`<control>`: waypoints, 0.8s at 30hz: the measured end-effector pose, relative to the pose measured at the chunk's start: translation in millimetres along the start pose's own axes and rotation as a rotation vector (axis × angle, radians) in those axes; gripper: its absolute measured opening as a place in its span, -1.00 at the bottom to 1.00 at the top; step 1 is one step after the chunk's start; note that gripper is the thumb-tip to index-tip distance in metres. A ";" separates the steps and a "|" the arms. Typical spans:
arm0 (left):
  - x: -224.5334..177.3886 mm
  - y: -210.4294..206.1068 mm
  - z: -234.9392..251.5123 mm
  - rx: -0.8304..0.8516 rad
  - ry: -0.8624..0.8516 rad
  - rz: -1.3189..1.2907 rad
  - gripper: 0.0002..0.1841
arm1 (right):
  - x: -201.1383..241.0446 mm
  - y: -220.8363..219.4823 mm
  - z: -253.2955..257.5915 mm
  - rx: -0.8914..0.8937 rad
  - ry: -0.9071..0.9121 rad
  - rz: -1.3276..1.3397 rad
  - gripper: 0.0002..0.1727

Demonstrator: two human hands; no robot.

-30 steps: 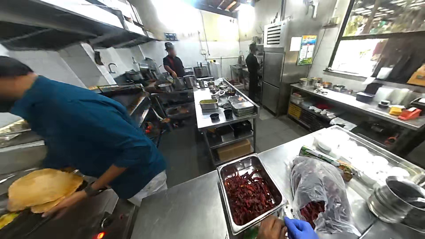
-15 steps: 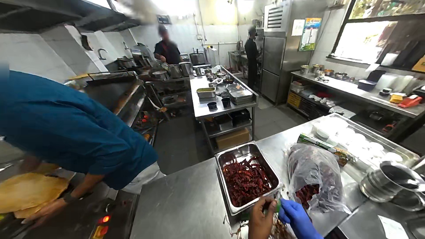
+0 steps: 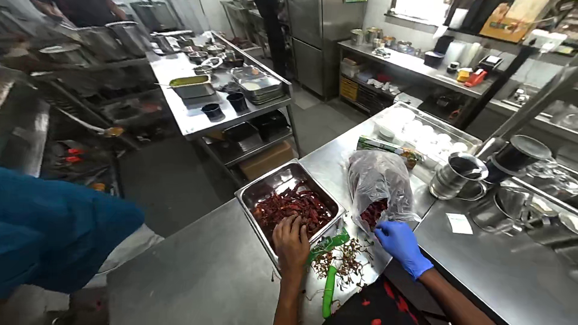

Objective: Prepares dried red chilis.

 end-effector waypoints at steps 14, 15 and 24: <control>2.6 -4.1 -3.2 -0.017 0.012 0.021 -0.63 | -27.7 -50.2 50.8 0.216 -0.083 -0.132 -0.43; 2.3 -3.3 -3.2 -0.026 0.013 0.017 -0.63 | -27.2 -44.7 51.7 0.175 -0.086 -0.058 -0.49; -6.3 13.2 -6.7 -0.145 -0.004 -0.211 -0.68 | -21.4 33.1 33.8 0.215 -0.250 0.864 -0.64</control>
Point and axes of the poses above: each hand's wrist, its own z-axis towards the middle knuckle, its own y-axis out of the back of the hand, x = y × z, the point moved 4 cm from there along z, towards the middle knuckle, and after that the axes turned 5 degrees about x, right-handed, at the moved point
